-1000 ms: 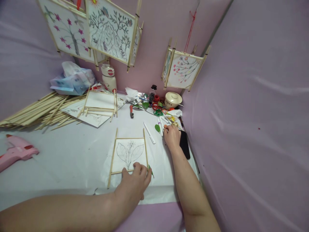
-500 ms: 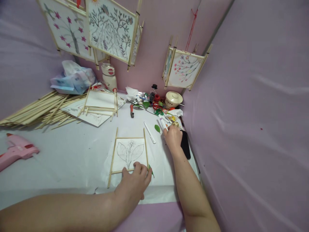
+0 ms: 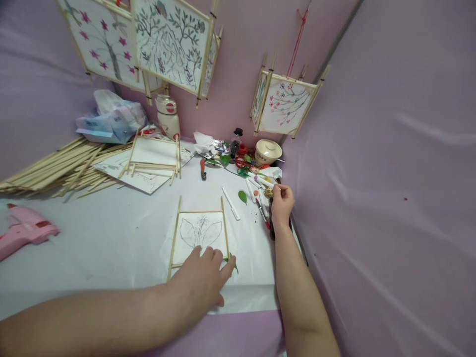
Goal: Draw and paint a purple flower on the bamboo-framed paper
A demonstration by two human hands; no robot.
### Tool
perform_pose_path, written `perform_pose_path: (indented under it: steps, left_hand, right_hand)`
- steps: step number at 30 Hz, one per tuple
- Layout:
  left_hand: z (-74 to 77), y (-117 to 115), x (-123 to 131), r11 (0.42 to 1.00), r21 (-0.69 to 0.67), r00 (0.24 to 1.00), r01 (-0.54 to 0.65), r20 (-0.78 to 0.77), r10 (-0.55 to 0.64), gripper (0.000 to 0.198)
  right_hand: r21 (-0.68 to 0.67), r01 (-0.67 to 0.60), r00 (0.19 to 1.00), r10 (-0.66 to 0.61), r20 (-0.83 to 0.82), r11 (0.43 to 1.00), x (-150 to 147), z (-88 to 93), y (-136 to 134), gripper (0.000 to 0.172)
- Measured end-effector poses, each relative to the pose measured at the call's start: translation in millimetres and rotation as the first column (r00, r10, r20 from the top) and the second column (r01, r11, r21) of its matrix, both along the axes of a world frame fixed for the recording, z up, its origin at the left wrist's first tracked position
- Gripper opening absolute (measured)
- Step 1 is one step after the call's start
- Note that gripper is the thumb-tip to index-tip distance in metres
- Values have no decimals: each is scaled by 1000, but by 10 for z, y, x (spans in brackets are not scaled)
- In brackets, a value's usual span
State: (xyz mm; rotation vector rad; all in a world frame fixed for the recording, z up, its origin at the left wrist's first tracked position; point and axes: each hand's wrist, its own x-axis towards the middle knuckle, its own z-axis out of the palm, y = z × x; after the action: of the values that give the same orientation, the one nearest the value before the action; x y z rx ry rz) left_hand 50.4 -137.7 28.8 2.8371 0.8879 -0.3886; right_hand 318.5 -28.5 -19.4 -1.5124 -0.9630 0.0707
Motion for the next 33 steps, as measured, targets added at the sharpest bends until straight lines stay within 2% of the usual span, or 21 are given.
perform_pose_path:
  steps: [3, 5, 8, 11, 13, 15, 18, 21, 25, 29, 33]
  left_hand:
    - [49, 81, -12, 1000, 15, 999, -5, 40, 5, 74]
    - [61, 125, -14, 999, 30, 999, -22, 38, 21, 72]
    - [45, 139, -7, 999, 27, 1000, -29, 11, 28, 70]
    - [-3, 98, 8, 1000, 7, 1000, -4, -13, 4, 65]
    - [-42, 64, 20, 1000, 17, 1000, 0, -17, 1, 63]
    - [-80, 40, 30, 1000, 30, 1000, -8, -15, 9, 63]
    - [-125, 27, 37, 1000, 27, 1000, -15, -14, 16, 67]
    - [-155, 22, 32, 999, 38, 1000, -11, -6, 12, 69]
    - [-194, 7, 30, 999, 49, 1000, -12, -2, 12, 71]
    - [-222, -7, 37, 998, 53, 1000, -16, 2, 16, 73]
    - [-222, -9, 43, 998, 53, 1000, -19, 1, 19, 69]
  right_hand:
    - [-36, -59, 998, 60, 36, 998, -96, 3, -35, 24]
    - [-94, -102, 984, 114, 134, 990, -201, 3, -63, 18]
    - [-311, -107, 888, 231, 397, 945, -351, 6, -97, 11]
    - [-496, -6, 776, 317, 545, 868, -401, 35, -115, 9]
    - [-498, 93, 733, 279, 620, 862, -366, 67, -124, 15]
    - [-454, 220, 704, 182, 687, 863, -297, 93, -136, 22]
    - [-478, 381, 667, 123, 735, 791, -192, 88, -148, 24]
    - [-578, 380, 700, 184, 690, 722, -126, 30, -138, 25]
    - [-631, 345, 767, 179, 616, 694, -76, -39, -111, 25]
    - [-632, 317, 816, 136, 562, 707, -58, -64, -109, 23]
    - [-598, 240, 861, 118, 496, 764, -61, -85, -103, 15]
